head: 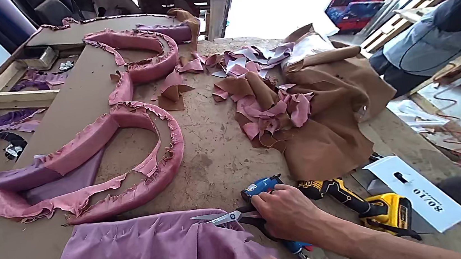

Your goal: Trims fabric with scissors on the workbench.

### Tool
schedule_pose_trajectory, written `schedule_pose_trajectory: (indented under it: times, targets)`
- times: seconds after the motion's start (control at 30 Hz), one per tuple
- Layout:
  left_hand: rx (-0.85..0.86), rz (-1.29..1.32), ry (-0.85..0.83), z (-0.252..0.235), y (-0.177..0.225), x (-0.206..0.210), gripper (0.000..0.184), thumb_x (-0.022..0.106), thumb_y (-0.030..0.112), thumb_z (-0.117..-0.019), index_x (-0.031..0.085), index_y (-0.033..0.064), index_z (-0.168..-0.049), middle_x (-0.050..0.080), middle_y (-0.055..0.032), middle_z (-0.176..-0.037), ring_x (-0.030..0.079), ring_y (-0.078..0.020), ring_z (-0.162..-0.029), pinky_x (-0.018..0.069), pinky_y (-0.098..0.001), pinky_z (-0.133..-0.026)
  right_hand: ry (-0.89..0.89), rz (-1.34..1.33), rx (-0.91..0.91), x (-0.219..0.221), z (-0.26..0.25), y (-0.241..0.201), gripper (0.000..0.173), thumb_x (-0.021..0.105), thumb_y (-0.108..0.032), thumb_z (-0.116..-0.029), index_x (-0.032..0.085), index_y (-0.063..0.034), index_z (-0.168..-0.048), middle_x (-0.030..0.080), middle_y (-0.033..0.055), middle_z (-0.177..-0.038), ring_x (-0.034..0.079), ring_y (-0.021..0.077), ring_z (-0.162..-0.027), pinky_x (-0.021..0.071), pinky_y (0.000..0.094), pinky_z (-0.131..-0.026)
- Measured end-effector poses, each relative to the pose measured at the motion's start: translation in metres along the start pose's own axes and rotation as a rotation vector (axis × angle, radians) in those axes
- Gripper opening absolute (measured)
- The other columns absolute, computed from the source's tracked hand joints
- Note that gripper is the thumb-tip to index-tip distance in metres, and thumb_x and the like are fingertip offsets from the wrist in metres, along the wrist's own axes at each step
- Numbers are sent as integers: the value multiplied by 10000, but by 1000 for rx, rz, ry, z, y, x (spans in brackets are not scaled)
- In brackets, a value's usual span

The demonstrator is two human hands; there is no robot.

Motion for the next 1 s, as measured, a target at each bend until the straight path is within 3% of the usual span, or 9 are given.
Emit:
schedule_pose_trajectory:
  times: [0.07,0.13,0.2,0.3,0.37,0.5,0.67,0.87,1.0]
  targets:
    - [-82,-206,-34,10,-30,-12,315,548,109,-988,693,133,-1266,715,-39,-1270,739,-184,-787,600,-367,-589,24,6,5,-2,3,-2,238,764,-274,-701,630,-90,-768,580,40,-580,612,208,-503,490,374,-504]
    - [-77,-402,-120,18,-55,-5,454,617,55,-888,677,146,-1329,658,-62,-1389,692,-220,-665,532,-381,-485,72,20,3,-2,6,-3,244,759,-286,-677,615,-98,-732,556,32,-554,595,197,-479,474,365,-481]
    - [11,-477,-169,25,-65,8,420,625,70,-894,689,151,-1302,696,-104,-1230,668,-239,-648,511,-373,-468,98,51,-5,-2,7,-3,249,740,-309,-685,605,-102,-717,538,27,-539,581,189,-463,465,357,-474]
    - [168,-469,-111,35,-76,21,155,542,60,-954,682,127,-958,631,-51,-882,617,-193,-668,472,-302,-485,105,74,-16,-4,10,-5,265,718,-337,-732,604,-99,-712,531,31,-538,568,192,-455,455,352,-467]
    - [174,-389,14,34,-73,20,171,516,64,-981,644,121,-883,600,-41,-810,605,-188,-676,486,-295,-527,114,84,-23,-6,10,-9,272,710,-346,-732,604,-96,-706,530,32,-535,569,198,-453,451,352,-461]
    - [71,-219,234,17,-57,22,154,541,69,-982,670,100,-903,623,-54,-822,625,-193,-712,531,-289,-577,113,109,-38,-10,-3,-22,288,713,-348,-718,595,-86,-700,522,43,-529,564,209,-443,447,362,-454]
    - [66,-77,302,9,-46,23,143,580,67,-966,700,84,-890,662,-68,-830,670,-211,-755,572,-321,-633,-36,41,-37,-20,-13,-30,264,760,-274,-681,588,-74,-693,531,64,-507,597,248,-446,458,400,-431]
    - [186,-35,321,1,-36,25,145,558,58,-973,666,97,-885,607,-58,-786,610,-203,-687,509,-300,-559,25,134,-34,-30,-21,-40,207,680,-208,-786,574,-77,-665,501,60,-485,566,237,-408,422,377,-380]
    - [221,27,312,9,-31,21,165,538,64,-985,685,82,-912,626,-69,-807,622,-216,-712,514,-309,-583,-19,144,-8,-35,-27,-50,227,787,-213,-661,606,-78,-686,533,62,-503,592,243,-434,442,389,-400]
Point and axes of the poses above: each hand's wrist, its own z-axis away from the middle knuckle, its own x-axis out of the palm, y = z × x, the point moved 2 cm from there along -z, towards the middle knuckle
